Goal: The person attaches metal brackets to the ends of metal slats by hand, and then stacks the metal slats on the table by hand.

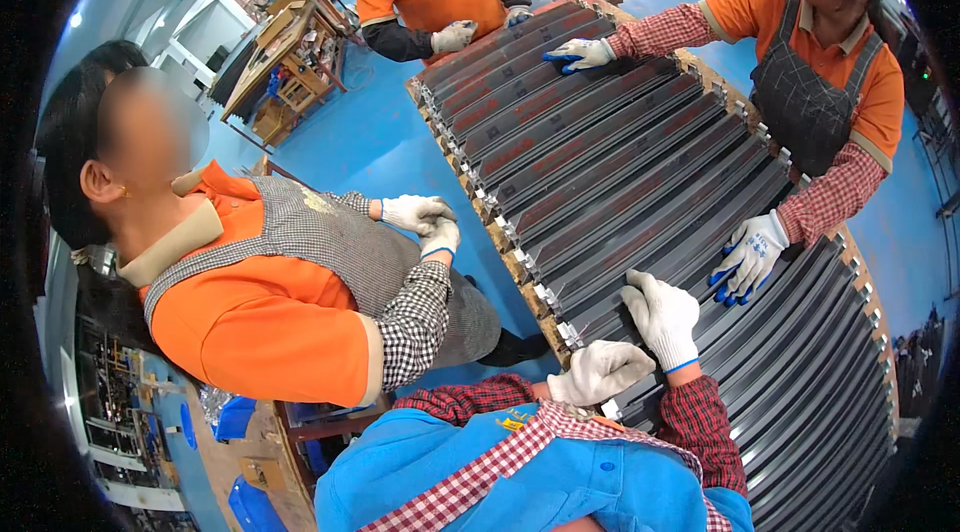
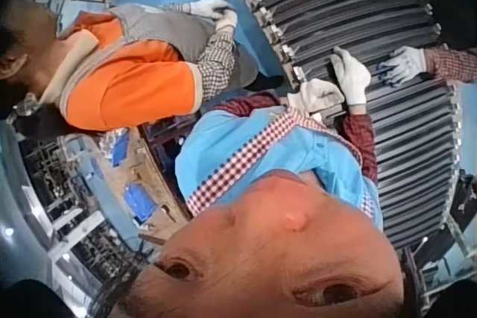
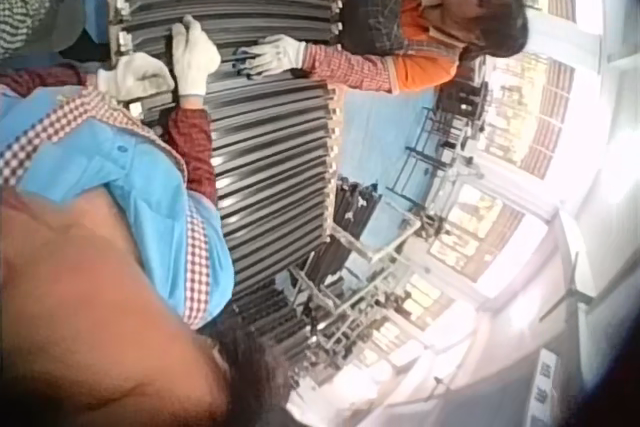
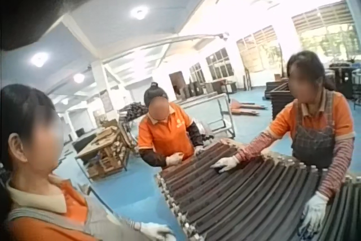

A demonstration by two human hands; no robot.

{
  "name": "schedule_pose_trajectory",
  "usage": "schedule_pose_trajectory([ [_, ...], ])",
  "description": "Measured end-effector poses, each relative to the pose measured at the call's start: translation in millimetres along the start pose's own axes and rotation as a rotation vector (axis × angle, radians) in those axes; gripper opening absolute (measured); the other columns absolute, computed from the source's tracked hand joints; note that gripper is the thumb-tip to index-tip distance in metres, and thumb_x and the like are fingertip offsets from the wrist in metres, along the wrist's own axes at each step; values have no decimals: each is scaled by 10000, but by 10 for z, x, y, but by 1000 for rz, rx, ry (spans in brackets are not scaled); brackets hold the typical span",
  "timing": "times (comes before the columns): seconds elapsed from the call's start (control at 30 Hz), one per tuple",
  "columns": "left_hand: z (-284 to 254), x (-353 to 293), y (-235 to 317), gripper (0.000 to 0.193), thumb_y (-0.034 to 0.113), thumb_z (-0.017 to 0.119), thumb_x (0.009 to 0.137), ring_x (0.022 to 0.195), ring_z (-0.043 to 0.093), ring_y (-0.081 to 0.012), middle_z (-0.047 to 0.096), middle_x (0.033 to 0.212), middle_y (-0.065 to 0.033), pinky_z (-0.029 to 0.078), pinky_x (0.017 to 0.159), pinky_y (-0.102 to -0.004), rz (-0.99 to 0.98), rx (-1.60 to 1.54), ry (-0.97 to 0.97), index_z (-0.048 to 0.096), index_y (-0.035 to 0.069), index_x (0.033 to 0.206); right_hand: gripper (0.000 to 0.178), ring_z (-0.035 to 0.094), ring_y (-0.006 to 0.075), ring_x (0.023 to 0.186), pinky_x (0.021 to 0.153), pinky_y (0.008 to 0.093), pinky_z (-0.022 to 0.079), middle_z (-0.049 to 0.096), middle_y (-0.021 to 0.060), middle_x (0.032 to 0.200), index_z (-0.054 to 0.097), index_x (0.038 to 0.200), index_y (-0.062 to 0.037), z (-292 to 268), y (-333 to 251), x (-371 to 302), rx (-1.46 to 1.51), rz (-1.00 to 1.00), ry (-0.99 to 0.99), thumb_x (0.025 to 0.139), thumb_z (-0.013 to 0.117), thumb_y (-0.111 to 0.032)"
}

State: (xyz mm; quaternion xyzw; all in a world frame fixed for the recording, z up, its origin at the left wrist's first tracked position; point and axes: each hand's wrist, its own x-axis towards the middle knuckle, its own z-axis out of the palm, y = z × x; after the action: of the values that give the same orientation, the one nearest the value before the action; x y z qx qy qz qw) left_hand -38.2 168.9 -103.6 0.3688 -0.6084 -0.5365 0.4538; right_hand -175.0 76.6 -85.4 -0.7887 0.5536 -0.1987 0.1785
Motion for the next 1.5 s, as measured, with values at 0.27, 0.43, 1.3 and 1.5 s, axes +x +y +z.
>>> schedule_pose_trajectory([
  [0.27, 44, -20, -174, 233, 237, 672, 994, 725, 635, -152, 743, 895, -70, 505, 657, -293, 89, 33, 8, 727, 11, 1001, 278, 712, 298, 687, 627, 358, 526, 748, 85, 809, 730, 1129, -135, 67, 31, -19, -52, -61, 106, 918, 647, -297],
  [0.43, 24, -12, -203, 227, 238, 674, 991, 710, 634, -150, 741, 881, -64, 507, 651, -298, 154, 93, 7, 724, 17, 1000, 256, 706, 301, 683, 627, 357, 523, 746, 84, 802, 740, 1102, -136, 90, 2, -7, -39, -71, 133, 922, 645, -291],
  [1.3, 1, -19, -156, 261, 282, 662, 1001, 626, 576, -180, 686, 772, -68, 469, 600, -326, 162, 152, 5, 702, 33, 937, 266, 701, 311, 690, 640, 370, 524, 739, 84, 787, 738, 1092, -122, 153, 18, -25, -65, -55, 130, 945, 626, -313],
  [1.5, -17, -17, -164, 261, 277, 654, 1005, 655, 589, -161, 698, 788, -60, 476, 619, -315, 110, 127, -50, 711, 27, 956, 271, 718, 315, 730, 655, 377, 533, 751, 83, 817, 738, 1089, -123, 146, 20, -52, -55, -52, 147, 945, 626, -324],
])
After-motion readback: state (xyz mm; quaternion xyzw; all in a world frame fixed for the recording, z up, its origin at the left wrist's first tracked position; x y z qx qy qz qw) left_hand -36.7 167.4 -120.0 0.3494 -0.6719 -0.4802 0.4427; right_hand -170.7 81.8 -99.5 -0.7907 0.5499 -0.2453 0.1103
